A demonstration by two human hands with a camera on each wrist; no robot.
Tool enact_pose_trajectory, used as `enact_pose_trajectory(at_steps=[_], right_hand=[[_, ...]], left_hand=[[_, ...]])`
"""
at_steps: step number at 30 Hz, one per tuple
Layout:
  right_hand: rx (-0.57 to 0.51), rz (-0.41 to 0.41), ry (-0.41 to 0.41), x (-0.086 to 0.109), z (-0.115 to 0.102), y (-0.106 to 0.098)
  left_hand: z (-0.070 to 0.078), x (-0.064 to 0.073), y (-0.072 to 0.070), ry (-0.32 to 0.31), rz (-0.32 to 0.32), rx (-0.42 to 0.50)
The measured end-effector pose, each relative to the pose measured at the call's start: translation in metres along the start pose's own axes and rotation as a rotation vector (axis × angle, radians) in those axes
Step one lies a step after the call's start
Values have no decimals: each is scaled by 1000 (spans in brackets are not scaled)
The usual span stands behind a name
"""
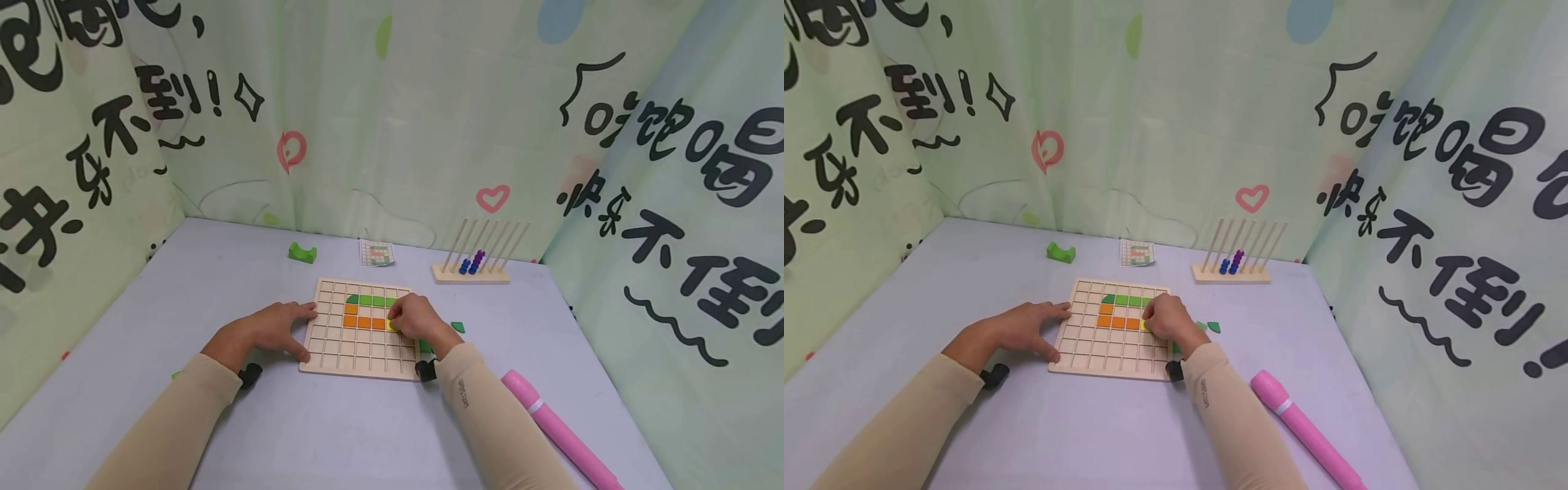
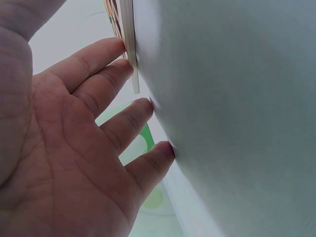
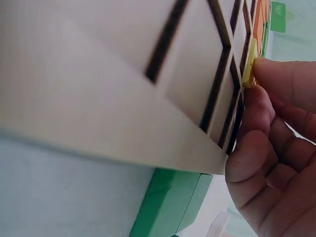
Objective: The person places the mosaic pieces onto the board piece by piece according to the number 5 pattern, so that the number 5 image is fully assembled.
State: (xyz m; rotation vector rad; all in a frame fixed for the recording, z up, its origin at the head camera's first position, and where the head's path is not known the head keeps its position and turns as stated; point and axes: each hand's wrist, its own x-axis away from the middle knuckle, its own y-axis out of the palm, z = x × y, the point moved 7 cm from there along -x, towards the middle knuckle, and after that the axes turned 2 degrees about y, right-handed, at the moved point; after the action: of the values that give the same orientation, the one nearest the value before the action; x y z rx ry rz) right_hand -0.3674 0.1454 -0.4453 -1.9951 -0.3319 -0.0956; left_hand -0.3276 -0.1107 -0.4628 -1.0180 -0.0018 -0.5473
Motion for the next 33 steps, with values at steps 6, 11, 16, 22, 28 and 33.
enact_pose_trajectory(at_steps=[6,11,16,22,28,33], right_hand=[[9,33,-50,5,0,-6],[-18,54,-89,8,7,-16],[-20,66,-59,13,17,-27],[6,39,-18,17,38,-32],[38,4,21,22,54,-31],[37,-17,52,27,60,-28]], left_hand=[[1,-1,2,-1,-3,4],[1,0,0,-4,-1,1],[0,0,-1,2,-5,-1],[-2,-1,1,-13,-12,-4],[-2,-1,0,0,-15,-13],[0,-1,0,21,-20,-21]])
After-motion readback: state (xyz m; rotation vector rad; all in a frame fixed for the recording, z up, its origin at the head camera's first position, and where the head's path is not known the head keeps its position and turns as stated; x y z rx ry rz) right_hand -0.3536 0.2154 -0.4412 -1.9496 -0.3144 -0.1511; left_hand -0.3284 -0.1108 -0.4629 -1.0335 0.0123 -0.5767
